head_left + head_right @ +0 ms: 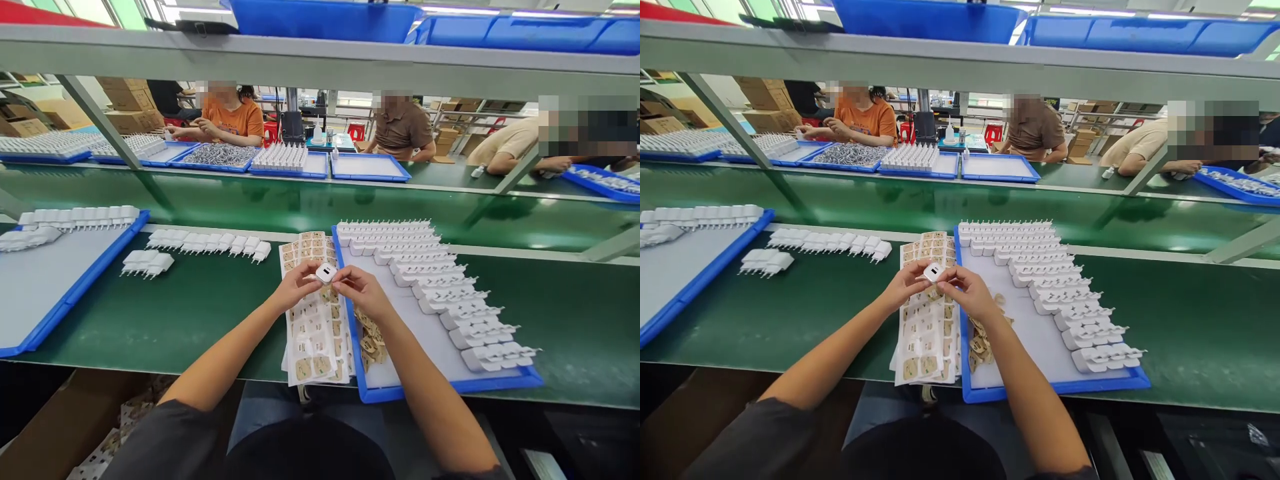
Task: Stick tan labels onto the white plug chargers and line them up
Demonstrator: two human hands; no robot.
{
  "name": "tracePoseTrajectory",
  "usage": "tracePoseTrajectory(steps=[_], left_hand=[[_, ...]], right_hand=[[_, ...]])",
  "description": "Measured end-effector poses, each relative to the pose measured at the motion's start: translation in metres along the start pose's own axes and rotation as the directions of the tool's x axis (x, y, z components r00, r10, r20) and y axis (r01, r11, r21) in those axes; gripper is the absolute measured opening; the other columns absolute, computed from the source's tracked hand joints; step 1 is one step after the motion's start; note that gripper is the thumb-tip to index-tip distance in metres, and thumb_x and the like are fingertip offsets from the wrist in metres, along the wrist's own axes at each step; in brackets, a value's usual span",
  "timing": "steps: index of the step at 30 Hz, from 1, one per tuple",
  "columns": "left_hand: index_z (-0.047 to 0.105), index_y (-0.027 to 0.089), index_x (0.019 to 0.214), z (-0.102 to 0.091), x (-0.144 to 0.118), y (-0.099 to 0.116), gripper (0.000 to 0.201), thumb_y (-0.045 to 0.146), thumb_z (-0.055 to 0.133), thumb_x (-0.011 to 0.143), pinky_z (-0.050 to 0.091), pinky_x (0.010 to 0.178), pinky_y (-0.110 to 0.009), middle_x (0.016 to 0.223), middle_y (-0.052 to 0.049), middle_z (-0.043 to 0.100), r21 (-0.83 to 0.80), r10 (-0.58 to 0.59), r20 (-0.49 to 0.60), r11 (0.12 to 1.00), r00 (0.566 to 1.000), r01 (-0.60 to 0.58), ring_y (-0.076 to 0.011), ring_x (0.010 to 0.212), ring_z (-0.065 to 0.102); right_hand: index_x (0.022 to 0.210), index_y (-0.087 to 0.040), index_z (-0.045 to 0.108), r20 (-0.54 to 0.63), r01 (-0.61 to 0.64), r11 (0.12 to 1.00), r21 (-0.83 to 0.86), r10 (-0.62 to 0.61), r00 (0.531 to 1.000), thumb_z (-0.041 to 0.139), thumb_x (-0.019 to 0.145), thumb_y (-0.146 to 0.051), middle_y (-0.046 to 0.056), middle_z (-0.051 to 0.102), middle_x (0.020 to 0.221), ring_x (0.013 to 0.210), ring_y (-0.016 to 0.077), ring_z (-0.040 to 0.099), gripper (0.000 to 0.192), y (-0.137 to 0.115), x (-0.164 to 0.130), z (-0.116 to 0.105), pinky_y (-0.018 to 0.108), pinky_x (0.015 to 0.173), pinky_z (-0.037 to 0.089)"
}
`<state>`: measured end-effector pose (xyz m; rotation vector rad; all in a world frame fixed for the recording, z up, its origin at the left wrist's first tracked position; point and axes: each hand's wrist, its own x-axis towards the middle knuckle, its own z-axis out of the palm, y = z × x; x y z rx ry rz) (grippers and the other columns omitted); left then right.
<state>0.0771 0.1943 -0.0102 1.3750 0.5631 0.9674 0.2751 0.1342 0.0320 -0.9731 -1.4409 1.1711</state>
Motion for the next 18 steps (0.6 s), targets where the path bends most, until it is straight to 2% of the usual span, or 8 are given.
tracePoseTrajectory(steps=[3,7,10,14,16,18], left_hand=[[0.058,0.021,0.11,-0.002,-0.004,0.0,0.045,0.038,0.082,0.076,0.055,0.086,-0.033,0.12,-0.009,0.065,0.159,0.034,0.025,0.987,0.999,-0.038,-0.0222,0.109,0.064],[0.057,0.021,0.111,0.002,-0.008,0.003,0.044,0.036,0.08,0.077,0.057,0.073,-0.026,0.115,-0.008,0.064,0.364,0.126,-0.112,0.928,0.986,-0.078,-0.0202,0.104,0.063],[0.057,0.024,0.129,0.004,-0.009,0.004,0.052,0.035,0.074,0.081,0.059,0.073,-0.026,0.125,-0.01,0.062,0.468,0.171,-0.037,0.874,0.985,-0.134,-0.0218,0.108,0.062],[0.047,0.026,0.147,0.001,-0.01,0.006,0.06,0.034,0.063,0.09,0.059,0.087,-0.032,0.139,-0.011,0.06,0.47,0.178,0.132,0.855,0.975,-0.22,-0.0239,0.116,0.061],[0.047,0.025,0.147,0.001,-0.01,0.007,0.058,0.033,0.061,0.091,0.059,0.088,-0.032,0.137,-0.011,0.062,0.455,0.183,0.138,0.861,0.973,-0.227,-0.0226,0.113,0.062],[0.056,0.023,0.14,0.001,-0.01,0.008,0.051,0.033,0.064,0.09,0.059,0.08,-0.028,0.125,-0.01,0.067,0.471,0.206,0.079,0.855,0.975,-0.218,-0.0194,0.101,0.064]], right_hand=[[0.085,-0.022,0.067,0.001,-0.024,1.0,-0.017,0.024,1.0,0.074,0.082,-0.044,0.0,0.065,0.083,0.075,0.0144,0.058,0.022,0.003,0.0,0.001,0.03,0.072,0.046],[0.087,-0.023,0.067,0.035,-0.037,0.999,-0.016,0.038,0.999,0.073,0.084,-0.041,0.0,0.064,0.083,0.076,0.0145,0.059,0.019,0.008,0.0,0.004,0.03,0.072,0.046],[0.088,-0.024,0.067,0.061,-0.033,0.999,-0.028,0.034,0.998,0.072,0.085,-0.04,0.0,0.064,0.085,0.077,0.0147,0.059,0.017,0.011,0.0,0.007,0.03,0.073,0.046],[0.085,-0.023,0.067,-0.01,-0.056,0.998,-0.018,0.055,0.998,0.074,0.083,-0.043,0.0,0.063,0.082,0.076,0.0149,0.057,0.021,0.009,0.002,0.006,0.03,0.071,0.046],[0.084,-0.023,0.067,-0.06,-0.062,0.998,-0.004,0.062,0.996,0.076,0.08,-0.045,0.0,0.063,0.08,0.074,0.0147,0.056,0.024,0.006,0.003,0.004,0.03,0.071,0.046],[0.083,-0.023,0.068,-0.11,-0.062,0.998,-0.001,0.061,0.992,0.077,0.078,-0.046,0.0,0.063,0.079,0.074,0.0148,0.056,0.026,0.003,0.004,0.003,0.03,0.071,0.046]])
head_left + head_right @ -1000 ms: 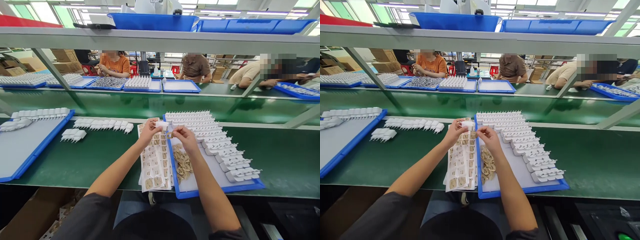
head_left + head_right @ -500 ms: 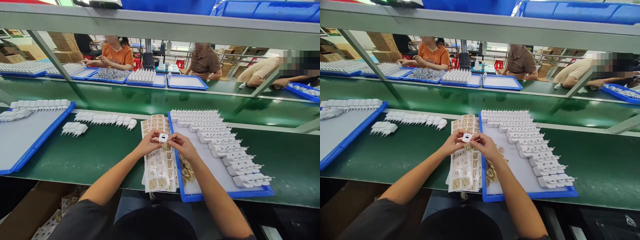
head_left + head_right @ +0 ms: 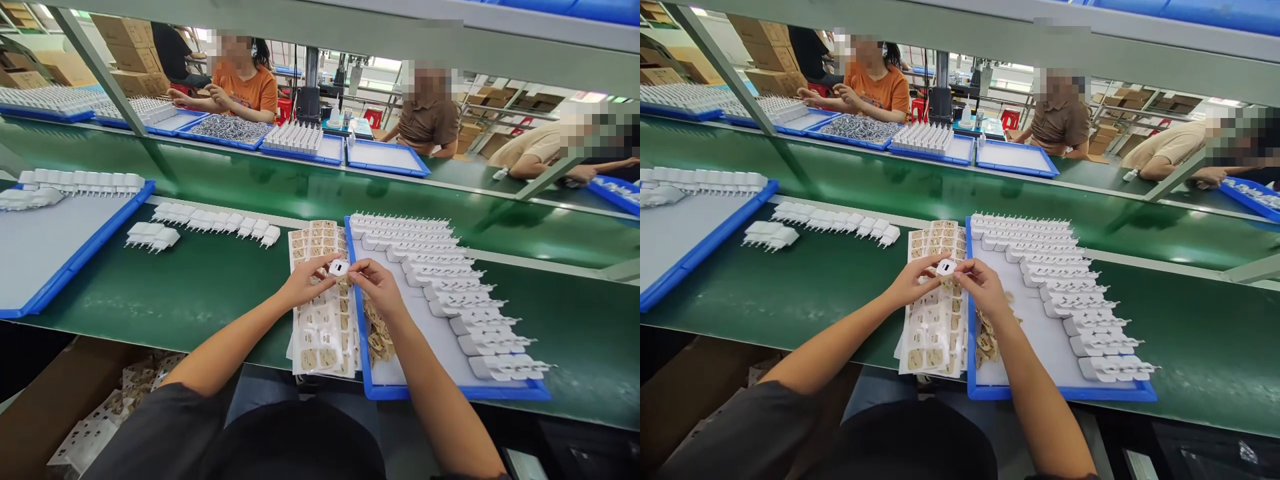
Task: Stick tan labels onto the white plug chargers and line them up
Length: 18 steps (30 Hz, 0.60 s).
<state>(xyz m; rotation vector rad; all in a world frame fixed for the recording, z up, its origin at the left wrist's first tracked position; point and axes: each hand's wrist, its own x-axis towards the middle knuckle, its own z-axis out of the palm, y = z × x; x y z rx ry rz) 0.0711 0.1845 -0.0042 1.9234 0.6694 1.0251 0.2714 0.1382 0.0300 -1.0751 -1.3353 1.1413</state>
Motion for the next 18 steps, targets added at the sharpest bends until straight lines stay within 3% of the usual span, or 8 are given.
tracePoseTrajectory(steps=[3,7,18], left_hand=[[0.066,0.023,0.125,0.004,0.0,0.002,0.042,0.033,0.071,0.085,0.058,0.068,-0.024,0.112,-0.007,0.07,0.026,0.005,-0.106,1.0,0.994,-0.002,-0.0146,0.084,0.061],[0.068,0.023,0.118,0.008,0.0,0.004,0.039,0.033,0.075,0.082,0.056,0.064,-0.023,0.112,-0.007,0.069,0.036,0.024,-0.149,0.999,0.989,-0.019,-0.0141,0.081,0.061],[0.068,0.022,0.116,0.01,-0.002,0.006,0.037,0.031,0.076,0.081,0.053,0.06,-0.023,0.112,-0.008,0.069,0.058,0.034,-0.158,0.998,0.987,-0.025,-0.0147,0.08,0.062]], right_hand=[[0.083,-0.023,0.068,-0.103,0.012,1.0,-0.011,-0.014,0.995,0.078,0.076,-0.046,0.001,0.063,0.08,0.075,0.0155,0.056,0.026,-0.003,0.0,0.001,0.031,0.073,0.047],[0.085,-0.024,0.067,-0.203,0.022,0.999,-0.023,-0.026,0.979,0.077,0.077,-0.045,0.001,0.065,0.083,0.078,0.0165,0.057,0.025,-0.001,0.0,0.007,0.031,0.074,0.048],[0.088,-0.025,0.068,-0.197,0.014,1.0,-0.01,-0.016,0.98,0.075,0.082,-0.04,0.001,0.067,0.088,0.085,0.0168,0.063,0.018,0.003,-0.002,0.014,0.032,0.081,0.051]])
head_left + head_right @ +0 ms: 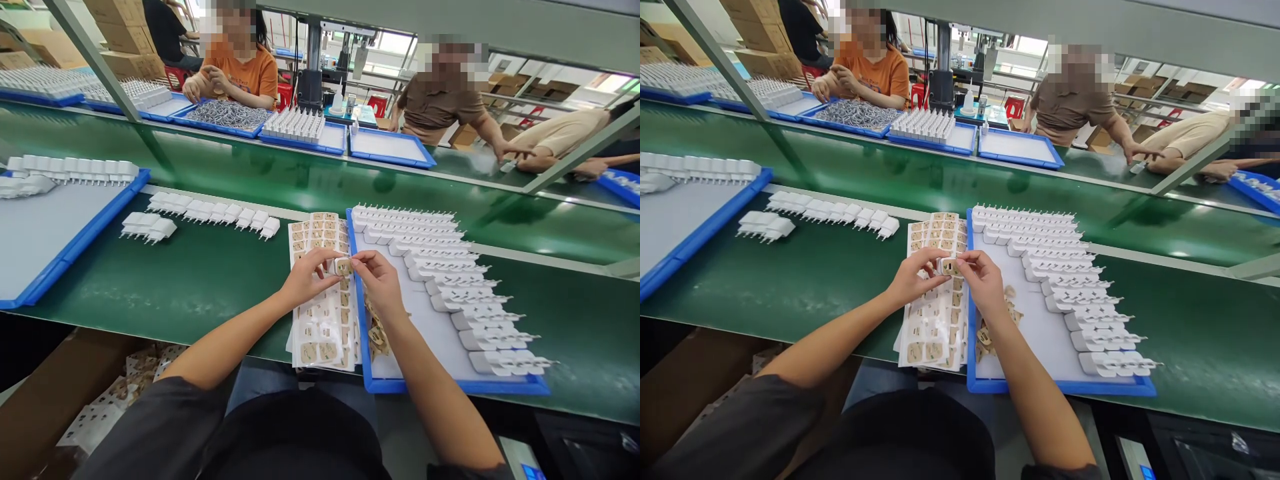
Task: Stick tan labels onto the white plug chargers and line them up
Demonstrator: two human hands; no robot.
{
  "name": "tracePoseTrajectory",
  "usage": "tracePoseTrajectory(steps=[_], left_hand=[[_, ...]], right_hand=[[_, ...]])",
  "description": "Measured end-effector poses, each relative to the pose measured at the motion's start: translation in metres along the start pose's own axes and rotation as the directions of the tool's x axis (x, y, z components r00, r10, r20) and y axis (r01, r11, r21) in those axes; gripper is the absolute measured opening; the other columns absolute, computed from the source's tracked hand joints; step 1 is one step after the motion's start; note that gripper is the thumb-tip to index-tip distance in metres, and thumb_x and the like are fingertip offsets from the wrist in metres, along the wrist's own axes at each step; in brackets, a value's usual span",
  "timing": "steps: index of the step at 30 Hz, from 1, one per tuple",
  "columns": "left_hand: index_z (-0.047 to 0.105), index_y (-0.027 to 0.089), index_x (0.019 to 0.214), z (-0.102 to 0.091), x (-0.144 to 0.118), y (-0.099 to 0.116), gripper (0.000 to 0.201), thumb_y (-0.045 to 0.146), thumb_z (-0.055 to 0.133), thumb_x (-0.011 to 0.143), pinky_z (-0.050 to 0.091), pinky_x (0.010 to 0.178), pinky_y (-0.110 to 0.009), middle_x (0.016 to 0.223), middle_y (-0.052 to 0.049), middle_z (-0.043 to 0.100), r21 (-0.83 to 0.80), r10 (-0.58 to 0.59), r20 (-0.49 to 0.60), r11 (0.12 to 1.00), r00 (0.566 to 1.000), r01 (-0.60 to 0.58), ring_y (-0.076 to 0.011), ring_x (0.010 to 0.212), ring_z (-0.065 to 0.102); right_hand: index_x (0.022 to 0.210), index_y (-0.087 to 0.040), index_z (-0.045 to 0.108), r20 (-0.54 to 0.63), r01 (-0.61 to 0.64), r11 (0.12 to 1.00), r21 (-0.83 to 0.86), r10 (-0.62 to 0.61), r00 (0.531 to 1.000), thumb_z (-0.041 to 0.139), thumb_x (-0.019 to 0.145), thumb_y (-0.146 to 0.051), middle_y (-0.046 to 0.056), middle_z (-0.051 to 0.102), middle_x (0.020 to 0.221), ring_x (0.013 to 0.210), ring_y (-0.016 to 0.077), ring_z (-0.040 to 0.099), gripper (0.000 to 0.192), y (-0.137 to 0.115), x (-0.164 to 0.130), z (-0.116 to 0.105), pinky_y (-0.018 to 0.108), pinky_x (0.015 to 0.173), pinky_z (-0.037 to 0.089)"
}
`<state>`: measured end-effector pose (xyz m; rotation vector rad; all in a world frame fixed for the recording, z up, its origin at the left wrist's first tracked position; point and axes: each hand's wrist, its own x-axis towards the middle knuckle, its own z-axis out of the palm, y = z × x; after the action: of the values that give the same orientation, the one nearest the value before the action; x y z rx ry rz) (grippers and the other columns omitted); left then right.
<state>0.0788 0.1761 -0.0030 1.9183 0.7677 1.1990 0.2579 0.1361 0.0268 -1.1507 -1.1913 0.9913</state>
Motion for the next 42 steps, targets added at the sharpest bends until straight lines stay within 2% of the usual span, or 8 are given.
tracePoseTrajectory(steps=[17,35,42], left_hand=[[0.068,0.023,0.115,-0.0006,0.0004,0.0015,0.037,0.033,0.077,0.081,0.053,0.061,-0.023,0.107,-0.006,0.069,0.0,-0.019,-0.009,1.0,1.0,0.019,-0.0137,0.078,0.06],[0.067,0.023,0.118,-0.0006,0.0001,-0.0006,0.037,0.034,0.075,0.083,0.054,0.061,-0.023,0.11,-0.007,0.068,0.02,-0.009,0.004,1.0,1.0,0.009,-0.0142,0.079,0.06],[0.066,0.023,0.118,0.0001,0.0,-0.0003,0.036,0.032,0.074,0.084,0.053,0.06,-0.023,0.111,-0.007,0.069,0.036,0.018,0.001,0.999,1.0,-0.018,-0.0147,0.081,0.062]], right_hand=[[0.088,-0.025,0.066,-0.033,0.005,0.999,-0.037,-0.006,0.999,0.073,0.082,-0.044,0.002,0.068,0.087,0.086,0.0191,0.063,0.021,0.0006,-0.0006,0.0009,0.035,0.082,0.052],[0.089,-0.025,0.067,-0.01,-0.001,0.998,-0.058,0.001,1.0,0.073,0.083,-0.044,0.002,0.069,0.089,0.087,0.0197,0.064,0.021,0.0006,-0.0009,0.0013,0.035,0.083,0.052],[0.091,-0.025,0.066,-0.015,0.04,0.996,-0.082,-0.041,0.999,0.072,0.085,-0.041,0.002,0.067,0.091,0.089,0.0191,0.064,0.017,0.0046,-0.0024,0.0021,0.034,0.083,0.052]])
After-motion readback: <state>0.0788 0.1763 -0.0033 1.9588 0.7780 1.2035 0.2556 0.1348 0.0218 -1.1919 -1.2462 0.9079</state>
